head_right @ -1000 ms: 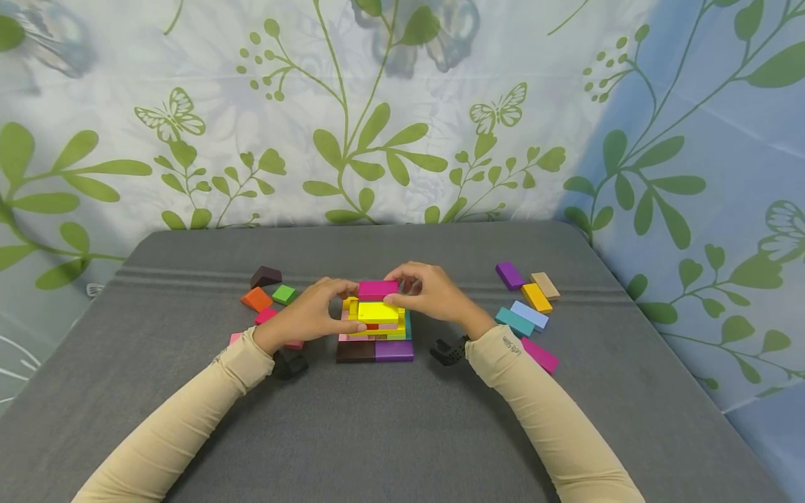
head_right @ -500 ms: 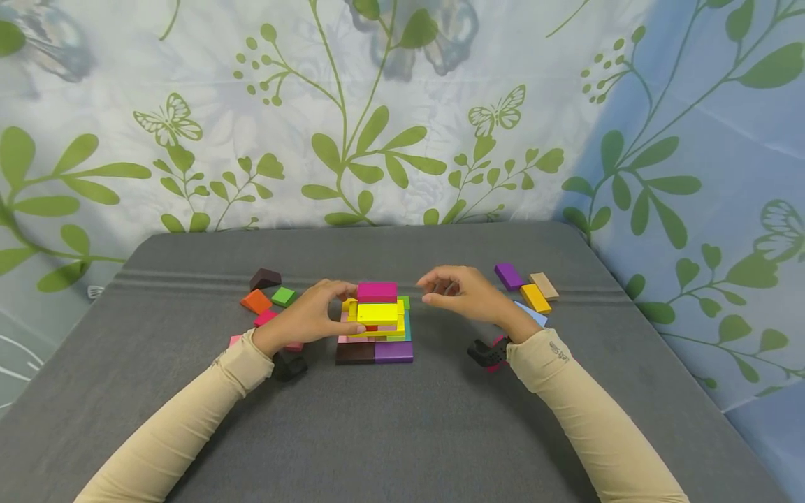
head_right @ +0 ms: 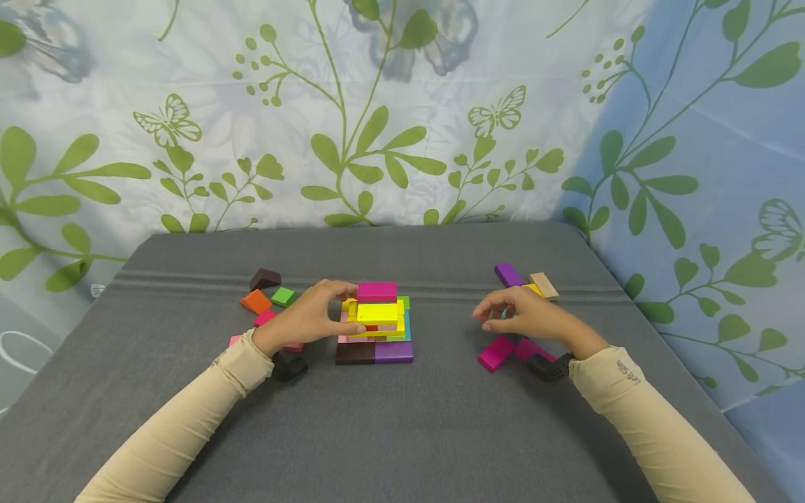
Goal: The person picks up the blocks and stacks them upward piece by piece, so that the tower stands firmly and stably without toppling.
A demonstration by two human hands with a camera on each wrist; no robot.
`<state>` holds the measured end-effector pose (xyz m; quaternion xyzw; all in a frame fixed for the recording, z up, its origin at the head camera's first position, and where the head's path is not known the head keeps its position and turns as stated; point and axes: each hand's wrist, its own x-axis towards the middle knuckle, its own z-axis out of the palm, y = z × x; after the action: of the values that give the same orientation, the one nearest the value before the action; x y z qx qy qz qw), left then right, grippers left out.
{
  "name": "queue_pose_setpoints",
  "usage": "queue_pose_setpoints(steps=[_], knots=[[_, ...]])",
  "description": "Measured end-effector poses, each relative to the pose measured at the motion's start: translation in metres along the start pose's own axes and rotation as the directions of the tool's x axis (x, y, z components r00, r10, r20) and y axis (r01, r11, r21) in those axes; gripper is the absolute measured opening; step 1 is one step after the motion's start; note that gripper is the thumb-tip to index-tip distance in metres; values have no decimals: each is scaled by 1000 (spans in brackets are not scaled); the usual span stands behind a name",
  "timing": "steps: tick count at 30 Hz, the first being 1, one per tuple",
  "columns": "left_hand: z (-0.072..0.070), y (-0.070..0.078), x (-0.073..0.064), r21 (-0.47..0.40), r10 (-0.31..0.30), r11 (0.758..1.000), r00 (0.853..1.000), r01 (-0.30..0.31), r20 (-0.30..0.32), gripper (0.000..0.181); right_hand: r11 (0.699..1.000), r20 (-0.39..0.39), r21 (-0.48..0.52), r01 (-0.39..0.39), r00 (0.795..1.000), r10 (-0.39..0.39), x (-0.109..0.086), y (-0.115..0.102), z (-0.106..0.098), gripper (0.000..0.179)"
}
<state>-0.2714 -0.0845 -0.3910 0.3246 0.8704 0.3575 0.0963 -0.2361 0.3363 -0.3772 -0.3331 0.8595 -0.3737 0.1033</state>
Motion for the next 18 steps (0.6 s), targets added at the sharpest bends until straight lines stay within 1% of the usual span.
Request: queue_pose_setpoints(steps=[3, 6, 8, 12, 15, 18], knots=[[0, 0, 0, -4, -1, 1000, 1000, 1, 3, 70, 999, 43, -28, -23, 999, 24, -10, 4, -5, 20], [0, -1, 0, -4, -3, 1000, 1000, 3, 3, 70, 995, 78, -68, -71, 994, 76, -17, 6, -9, 25], [0, -1, 0, -4, -4, 1000, 1000, 4, 2, 69, 992, 95, -91, -84, 991, 92, -21, 8, -9, 28], [0, -1, -1, 2, -2, 1000, 1000, 2, 0, 69, 992, 116, -115, -49, 991, 62, -24, 13, -6, 31], [1, -1, -1, 9, 0, 1000, 1000, 0, 0, 70, 991, 117, -129, -21, 992, 36, -25, 16, -3, 32], [2, -2, -1, 17, 3, 1000, 1000, -3, 0, 71, 990, 115, -142, -19, 993, 36, -25, 17, -1, 32]])
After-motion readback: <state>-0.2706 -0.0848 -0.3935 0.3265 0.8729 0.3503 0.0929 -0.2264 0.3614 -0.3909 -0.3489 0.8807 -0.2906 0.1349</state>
